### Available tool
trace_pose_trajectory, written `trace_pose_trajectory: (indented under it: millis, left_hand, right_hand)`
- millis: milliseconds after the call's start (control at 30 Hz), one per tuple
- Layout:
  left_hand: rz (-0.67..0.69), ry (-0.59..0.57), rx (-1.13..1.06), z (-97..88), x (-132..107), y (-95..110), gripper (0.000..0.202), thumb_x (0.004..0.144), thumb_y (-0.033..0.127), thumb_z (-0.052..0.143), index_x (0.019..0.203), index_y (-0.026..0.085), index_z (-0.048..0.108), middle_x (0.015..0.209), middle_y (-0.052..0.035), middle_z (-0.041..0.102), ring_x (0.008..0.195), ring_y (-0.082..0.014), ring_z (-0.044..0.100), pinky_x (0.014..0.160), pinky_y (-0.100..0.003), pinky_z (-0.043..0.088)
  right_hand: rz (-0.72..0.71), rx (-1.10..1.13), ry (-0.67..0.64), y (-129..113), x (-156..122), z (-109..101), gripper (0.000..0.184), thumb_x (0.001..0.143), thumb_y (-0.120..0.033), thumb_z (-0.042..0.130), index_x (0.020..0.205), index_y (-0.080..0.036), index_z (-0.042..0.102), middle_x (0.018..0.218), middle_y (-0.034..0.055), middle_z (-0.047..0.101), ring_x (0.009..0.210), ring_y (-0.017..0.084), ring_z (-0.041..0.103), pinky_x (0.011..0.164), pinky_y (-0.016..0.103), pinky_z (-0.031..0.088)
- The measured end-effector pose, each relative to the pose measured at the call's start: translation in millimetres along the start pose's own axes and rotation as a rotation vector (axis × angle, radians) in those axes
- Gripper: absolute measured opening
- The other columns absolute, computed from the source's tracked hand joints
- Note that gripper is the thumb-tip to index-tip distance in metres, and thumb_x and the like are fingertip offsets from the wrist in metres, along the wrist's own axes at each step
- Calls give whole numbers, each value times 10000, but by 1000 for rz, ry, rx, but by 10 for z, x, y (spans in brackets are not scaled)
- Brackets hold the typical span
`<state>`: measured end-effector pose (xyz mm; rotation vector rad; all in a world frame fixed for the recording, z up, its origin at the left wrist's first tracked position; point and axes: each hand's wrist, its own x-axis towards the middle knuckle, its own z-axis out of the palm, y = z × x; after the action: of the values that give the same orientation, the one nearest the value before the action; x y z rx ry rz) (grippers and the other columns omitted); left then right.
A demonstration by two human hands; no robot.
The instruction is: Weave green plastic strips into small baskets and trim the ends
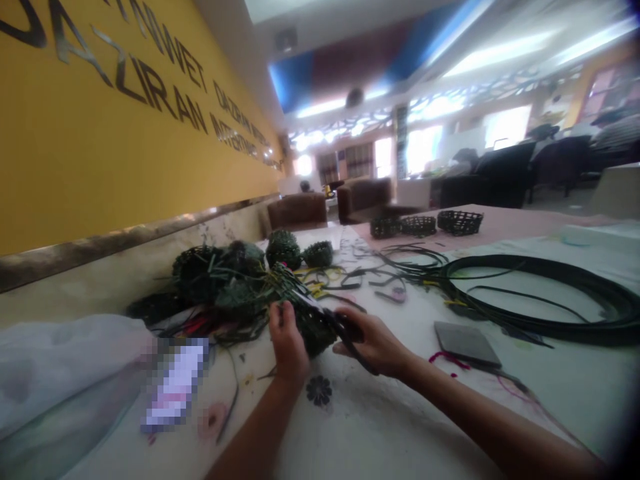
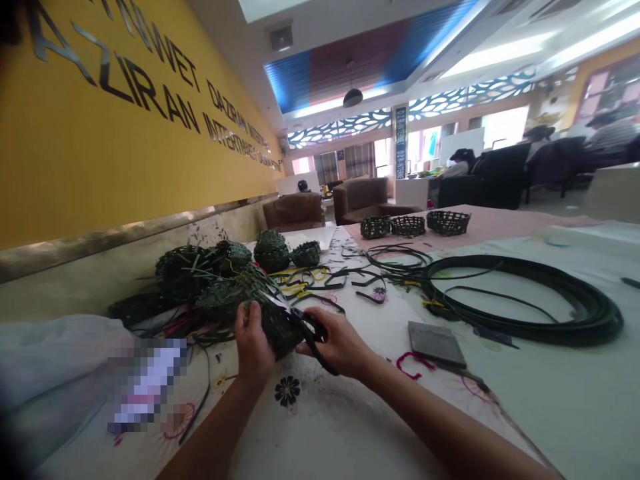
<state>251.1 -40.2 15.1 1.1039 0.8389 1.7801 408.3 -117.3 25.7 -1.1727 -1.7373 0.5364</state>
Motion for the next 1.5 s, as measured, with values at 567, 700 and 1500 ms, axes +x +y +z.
trace_pose_trajectory:
  millis: [567,700,1500]
  left_hand:
    - [100,-67,130,31,-166,50,307,897,524,547,923,223,599,848,8,600,875,-166,561,849,-269,415]
    - [68,-62,99,37,-155,28,333,873,550,570,925,222,598,838,9,594,837,-160,563,815,-264,432]
    - [191,-132,297,43,-243,77,348,863,557,573,840,210,570,760,1,534,776,-187,510,735,-286,383]
  right_hand:
    - [-87,-145,138,129,-67,110,424,762,-564,736,916,-188,615,707,-12,568,617,132,467,578,232,369]
    - [-95,-93,132,122,-64,113,397,771,-548,731,878,-183,618,696,-15,554,609,124,442,574,229,364]
    - [-101,-214,211,128,-80,140,365,774,-507,730,875,-197,566,708,-3,552,609,136,456,575,237,355]
